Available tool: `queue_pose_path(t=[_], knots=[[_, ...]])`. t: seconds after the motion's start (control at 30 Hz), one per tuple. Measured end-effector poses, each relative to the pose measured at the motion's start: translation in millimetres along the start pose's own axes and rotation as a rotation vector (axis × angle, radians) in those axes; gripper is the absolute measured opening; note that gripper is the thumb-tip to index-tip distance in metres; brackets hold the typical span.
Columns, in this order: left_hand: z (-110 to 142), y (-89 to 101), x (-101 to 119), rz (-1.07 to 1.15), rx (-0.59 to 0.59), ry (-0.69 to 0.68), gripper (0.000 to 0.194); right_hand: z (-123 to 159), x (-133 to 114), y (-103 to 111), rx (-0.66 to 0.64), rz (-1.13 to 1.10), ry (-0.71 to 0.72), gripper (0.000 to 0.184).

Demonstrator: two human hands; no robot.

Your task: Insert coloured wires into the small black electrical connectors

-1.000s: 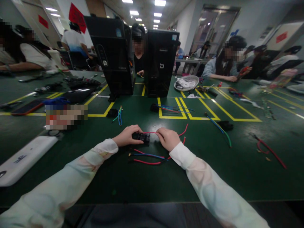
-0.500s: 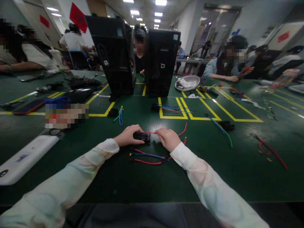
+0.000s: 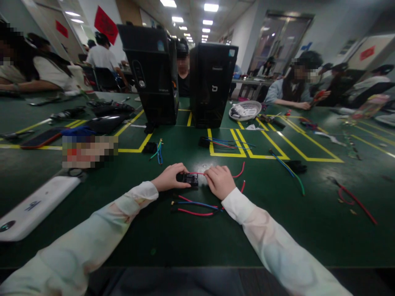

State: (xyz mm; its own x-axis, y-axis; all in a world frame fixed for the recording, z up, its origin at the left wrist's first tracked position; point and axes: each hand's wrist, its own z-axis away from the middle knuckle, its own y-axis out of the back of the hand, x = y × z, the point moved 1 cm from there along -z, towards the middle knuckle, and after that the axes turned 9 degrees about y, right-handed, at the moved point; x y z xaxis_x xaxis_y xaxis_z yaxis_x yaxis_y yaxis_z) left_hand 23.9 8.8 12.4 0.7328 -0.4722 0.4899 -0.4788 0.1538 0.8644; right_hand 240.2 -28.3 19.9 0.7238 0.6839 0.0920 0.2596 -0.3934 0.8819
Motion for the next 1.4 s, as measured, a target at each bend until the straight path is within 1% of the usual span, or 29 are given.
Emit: queue_pose_path(t=[0.13, 0.27, 0.43, 0.57, 0.77, 0.93, 1.03, 1.17, 1.27, 1.4], knots=[[0, -0.3, -2, 0.019, 0.002, -0.015, 0.044, 1, -1, 0, -0.015, 0.023, -0.010, 0.023], [0, -0.2, -3, 0.019, -0.009, -0.022, 0.044, -3, 2, -1, 0.015, 0.034, -0.044, 0.024], [0, -0.2, -4, 0.024, -0.006, -0.014, 0.044, -5, 2, 2, 0.037, 0.012, -0.016, 0.023], [0, 0.5, -2, 0.017, -0.009, -0.023, 0.044, -4, 2, 5, 0.021, 0.018, -0.004, 0.022], [0, -0.3, -2, 0.002, -0.010, -0.012, 0.044, -6, 2, 6, 0.023, 0.017, -0.059, 0.024], [0, -0.2, -2, 0.009, -0.011, -0.003, 0.042, -6, 1, 9, 0.000, -0.002, -0.014, 0.024], [0, 0.6, -2, 0.006, -0.015, -0.008, 0.042, -6, 2, 8, -0.011, 0.011, -0.019, 0.024], [0, 0.2, -3, 0.004, -0.010, -0.012, 0.043, -7, 2, 6, 0.032, 0.026, -0.049, 0.025], [0, -0.6, -3, 0.004, -0.007, -0.020, 0.044, -6, 1, 6, 0.043, 0.015, -0.032, 0.023], [0, -0.6, -3, 0.005, -0.002, -0.021, 0.043, -4, 3, 6, -0.023, 0.020, 0.039, 0.023]])
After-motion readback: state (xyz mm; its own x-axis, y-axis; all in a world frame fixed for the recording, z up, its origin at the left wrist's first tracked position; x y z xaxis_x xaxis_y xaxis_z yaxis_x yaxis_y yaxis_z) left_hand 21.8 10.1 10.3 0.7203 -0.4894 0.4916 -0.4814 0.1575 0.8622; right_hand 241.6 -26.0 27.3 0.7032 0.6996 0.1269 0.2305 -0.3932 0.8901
